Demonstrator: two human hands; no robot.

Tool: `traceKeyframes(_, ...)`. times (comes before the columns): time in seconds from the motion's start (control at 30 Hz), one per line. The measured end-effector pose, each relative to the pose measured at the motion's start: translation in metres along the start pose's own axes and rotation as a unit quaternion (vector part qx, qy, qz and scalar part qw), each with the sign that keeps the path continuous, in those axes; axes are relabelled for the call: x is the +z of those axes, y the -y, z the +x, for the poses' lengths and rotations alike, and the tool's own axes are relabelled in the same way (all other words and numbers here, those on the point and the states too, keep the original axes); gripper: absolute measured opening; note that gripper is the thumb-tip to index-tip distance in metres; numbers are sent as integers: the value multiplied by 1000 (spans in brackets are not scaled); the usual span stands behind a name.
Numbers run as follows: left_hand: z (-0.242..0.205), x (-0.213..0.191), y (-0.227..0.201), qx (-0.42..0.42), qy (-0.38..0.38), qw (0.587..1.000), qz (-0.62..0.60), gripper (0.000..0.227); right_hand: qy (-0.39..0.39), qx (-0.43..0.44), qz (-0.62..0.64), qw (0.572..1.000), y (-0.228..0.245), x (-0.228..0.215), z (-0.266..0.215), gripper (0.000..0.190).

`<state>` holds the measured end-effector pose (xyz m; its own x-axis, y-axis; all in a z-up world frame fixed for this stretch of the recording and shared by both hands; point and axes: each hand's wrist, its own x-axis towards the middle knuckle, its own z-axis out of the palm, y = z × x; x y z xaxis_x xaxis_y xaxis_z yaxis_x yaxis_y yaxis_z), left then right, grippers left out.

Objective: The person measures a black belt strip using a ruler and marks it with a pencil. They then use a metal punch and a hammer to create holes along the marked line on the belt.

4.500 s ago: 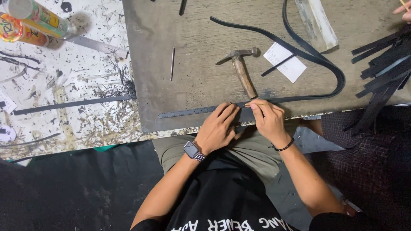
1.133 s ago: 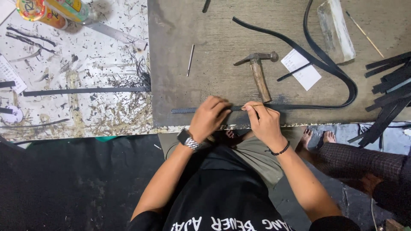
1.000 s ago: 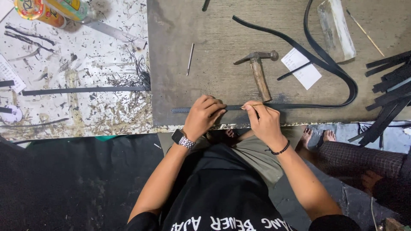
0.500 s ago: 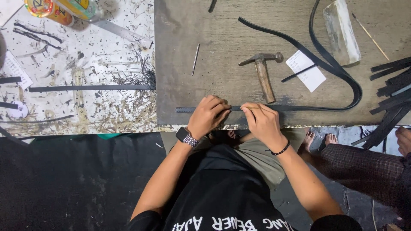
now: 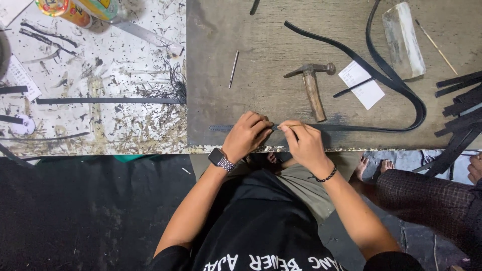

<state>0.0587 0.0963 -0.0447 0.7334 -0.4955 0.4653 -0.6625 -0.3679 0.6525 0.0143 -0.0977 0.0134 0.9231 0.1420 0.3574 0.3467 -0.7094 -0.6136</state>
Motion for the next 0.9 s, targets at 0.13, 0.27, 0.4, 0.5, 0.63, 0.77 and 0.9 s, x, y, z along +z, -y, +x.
traceKeyframes(0.13,1,-2,-2,-1,5,1000,1,8,6,-4,-4,1000,0,1,1,18)
traceKeyframes(0.27,3,-4,-3,-1,19,1000,5,10,13,-4,-21,1000,-3,3,-3,17)
traceKeyframes(0.4,1,-2,0,-2,29,999,18,12,23,-29,-52,998,-5,5,-4,15)
traceKeyframes(0.5,-1,-1,1,-3,28,999,21,12,23,-30,-63,997,-3,6,-2,13)
traceKeyframes(0.63,2,-10,-2,-2,39,999,6,12,29,-25,-59,998,0,3,-1,15)
traceKeyframes(0.77,3,-22,-4,10,32,999,1,12,32,-22,-58,998,-1,3,-1,13)
traceKeyframes(0.9,-8,-15,3,30,8,998,61,12,30,-28,-52,998,8,-2,4,17)
